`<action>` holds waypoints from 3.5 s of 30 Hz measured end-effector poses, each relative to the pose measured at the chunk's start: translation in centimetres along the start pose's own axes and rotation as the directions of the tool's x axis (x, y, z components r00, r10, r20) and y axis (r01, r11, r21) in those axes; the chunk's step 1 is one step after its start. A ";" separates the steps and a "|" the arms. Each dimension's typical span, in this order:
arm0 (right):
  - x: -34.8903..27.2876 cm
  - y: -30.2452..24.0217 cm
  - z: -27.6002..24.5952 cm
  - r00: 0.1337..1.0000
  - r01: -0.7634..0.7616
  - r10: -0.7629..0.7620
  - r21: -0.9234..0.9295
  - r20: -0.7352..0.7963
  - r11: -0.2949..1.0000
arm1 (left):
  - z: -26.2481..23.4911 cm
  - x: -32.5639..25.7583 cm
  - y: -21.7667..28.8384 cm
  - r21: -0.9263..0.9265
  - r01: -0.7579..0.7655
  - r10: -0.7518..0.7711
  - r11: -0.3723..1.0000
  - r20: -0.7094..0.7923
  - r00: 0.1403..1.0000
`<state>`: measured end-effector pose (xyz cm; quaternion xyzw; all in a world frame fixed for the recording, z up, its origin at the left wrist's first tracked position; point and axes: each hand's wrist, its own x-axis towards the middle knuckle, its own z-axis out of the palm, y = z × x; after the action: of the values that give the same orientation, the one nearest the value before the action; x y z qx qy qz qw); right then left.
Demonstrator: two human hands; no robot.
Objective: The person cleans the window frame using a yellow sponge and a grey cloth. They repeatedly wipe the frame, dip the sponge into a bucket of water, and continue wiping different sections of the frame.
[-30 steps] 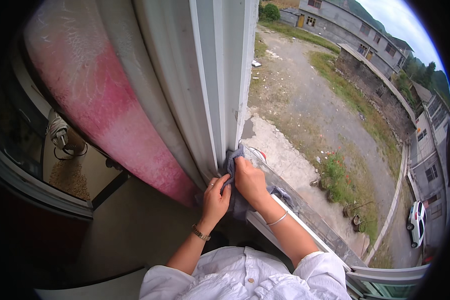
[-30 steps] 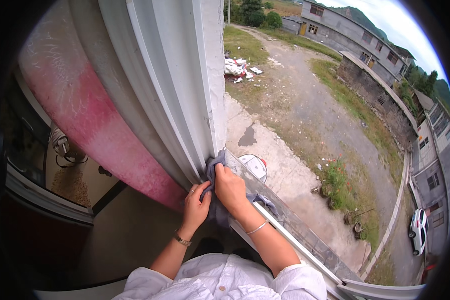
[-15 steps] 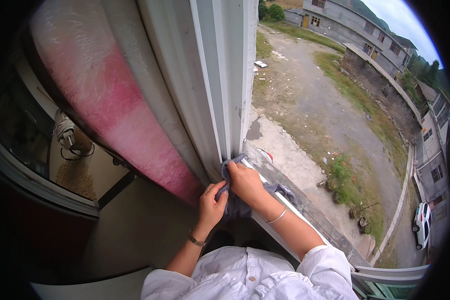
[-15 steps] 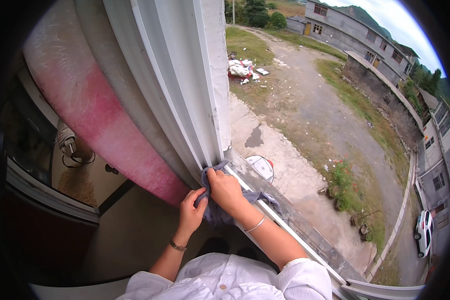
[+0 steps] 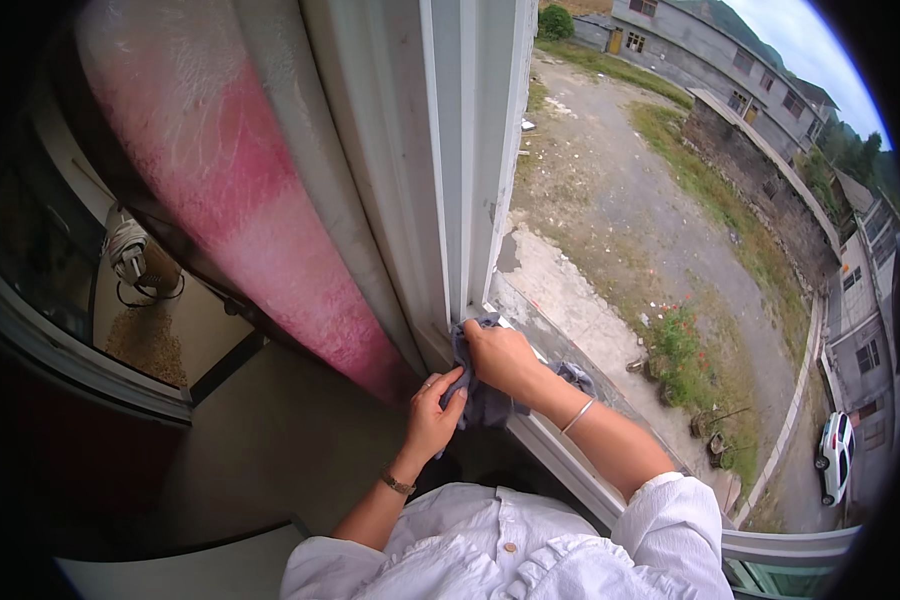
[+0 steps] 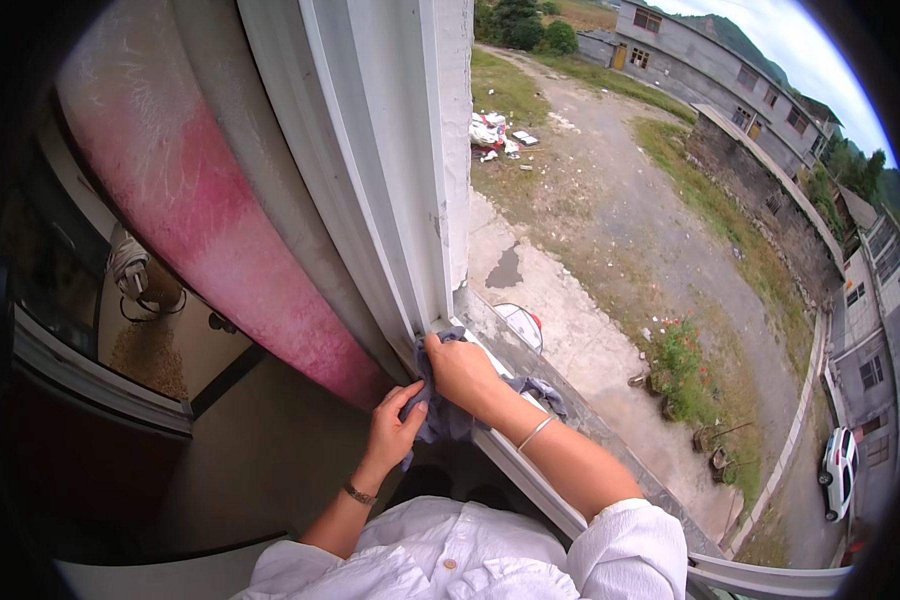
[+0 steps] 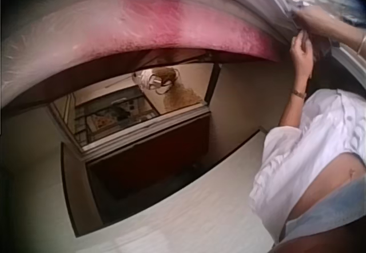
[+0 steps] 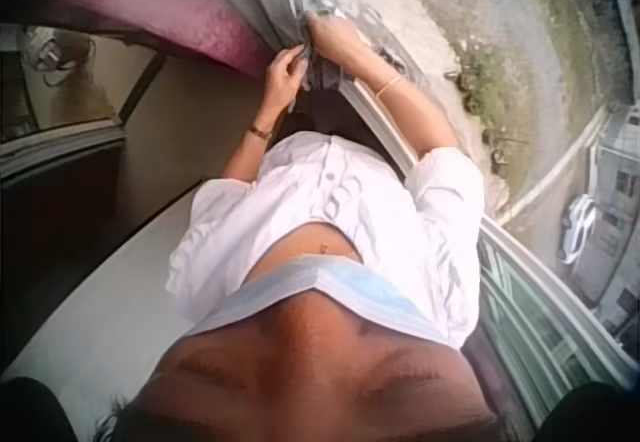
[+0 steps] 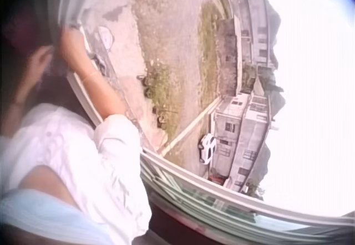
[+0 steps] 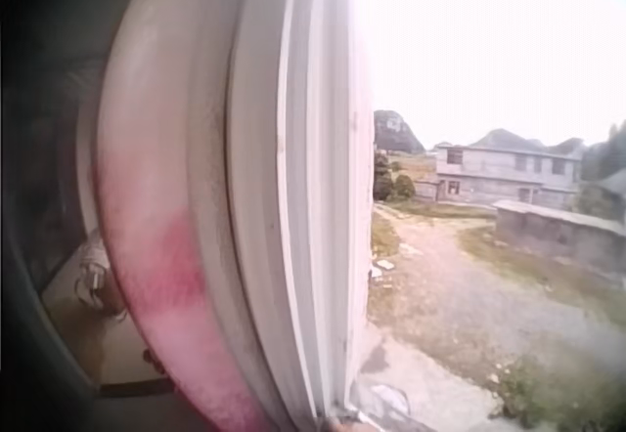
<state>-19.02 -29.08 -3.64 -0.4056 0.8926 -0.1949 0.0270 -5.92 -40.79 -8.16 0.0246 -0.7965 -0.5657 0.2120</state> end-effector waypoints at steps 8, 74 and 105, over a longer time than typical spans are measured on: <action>-1.1 -1.1 -0.7 0.999 0.035 -0.032 -0.084 0.039 0.996 | -1.3 -0.5 -0.5 0.041 0.082 -0.086 0.996 0.118 0.989; 1.2 0.8 0.9 0.989 0.084 -0.062 0.169 -0.134 0.982 | -3.7 0.9 -3.0 -0.274 0.407 -0.311 0.871 0.333 0.890; 1.2 -2.1 2.3 0.934 -0.218 0.265 0.205 -0.240 0.954 | -7.3 4.2 -7.8 -0.272 0.426 -0.192 0.863 0.603 0.774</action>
<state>-17.89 -31.96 -4.86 -0.2590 0.9107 -0.3202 -0.0331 -8.58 -51.28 -11.98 -0.0507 -0.6771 -0.7232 -0.1266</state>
